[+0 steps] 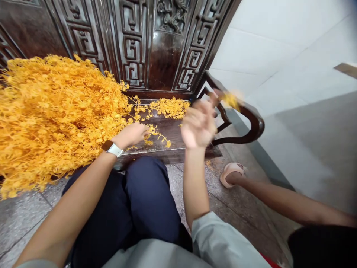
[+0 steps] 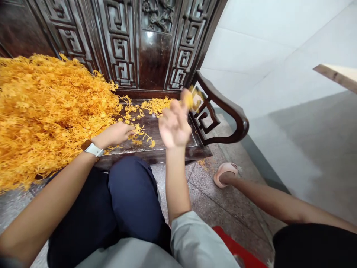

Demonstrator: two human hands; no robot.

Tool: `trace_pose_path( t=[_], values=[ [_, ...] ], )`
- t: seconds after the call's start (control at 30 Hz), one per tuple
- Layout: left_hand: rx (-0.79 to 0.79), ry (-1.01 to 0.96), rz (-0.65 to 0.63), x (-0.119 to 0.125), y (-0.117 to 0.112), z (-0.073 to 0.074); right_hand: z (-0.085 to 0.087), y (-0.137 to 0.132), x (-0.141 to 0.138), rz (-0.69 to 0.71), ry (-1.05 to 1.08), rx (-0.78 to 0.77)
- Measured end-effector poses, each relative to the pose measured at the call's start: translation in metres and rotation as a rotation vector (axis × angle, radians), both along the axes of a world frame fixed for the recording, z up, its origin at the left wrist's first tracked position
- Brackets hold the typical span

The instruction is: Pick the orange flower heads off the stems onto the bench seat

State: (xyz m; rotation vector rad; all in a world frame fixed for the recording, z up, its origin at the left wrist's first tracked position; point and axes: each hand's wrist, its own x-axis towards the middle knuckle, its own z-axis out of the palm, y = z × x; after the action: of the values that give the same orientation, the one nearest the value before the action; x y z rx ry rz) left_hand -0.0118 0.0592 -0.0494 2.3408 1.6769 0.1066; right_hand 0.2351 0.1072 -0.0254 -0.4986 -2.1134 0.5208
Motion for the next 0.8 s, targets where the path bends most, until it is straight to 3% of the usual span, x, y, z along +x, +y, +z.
trace_pose_path(
  t=[0.1,0.2,0.27,0.37,0.4,0.53,0.63,0.8],
  values=[
    [0.005,0.028,0.0,-0.001,-0.004,0.0,-0.021,0.009,-0.011,-0.089,0.246,-0.169],
    [0.01,0.038,-0.004,0.0,-0.008,0.001,-0.053,-0.014,-0.015,-0.143,0.595,-0.625],
    [0.017,0.035,0.009,0.001,-0.009,0.003,-0.073,-0.033,-0.016,-0.293,0.778,-0.867],
    [0.026,0.03,0.038,0.006,-0.009,0.005,-0.091,-0.056,-0.018,-0.493,0.733,-0.912],
    [0.03,0.036,0.046,0.008,-0.009,0.007,-0.093,-0.062,-0.018,-0.467,0.685,-0.951],
    [0.05,0.135,0.1,0.017,-0.015,0.013,-0.089,-0.08,-0.024,-0.127,0.672,-1.237],
    [0.054,0.197,0.123,0.019,-0.019,0.015,-0.085,-0.086,-0.029,-0.1,0.753,-1.198],
    [0.065,0.211,0.112,0.015,-0.019,0.013,-0.084,-0.087,-0.028,-0.315,0.722,-0.954]
  ],
)
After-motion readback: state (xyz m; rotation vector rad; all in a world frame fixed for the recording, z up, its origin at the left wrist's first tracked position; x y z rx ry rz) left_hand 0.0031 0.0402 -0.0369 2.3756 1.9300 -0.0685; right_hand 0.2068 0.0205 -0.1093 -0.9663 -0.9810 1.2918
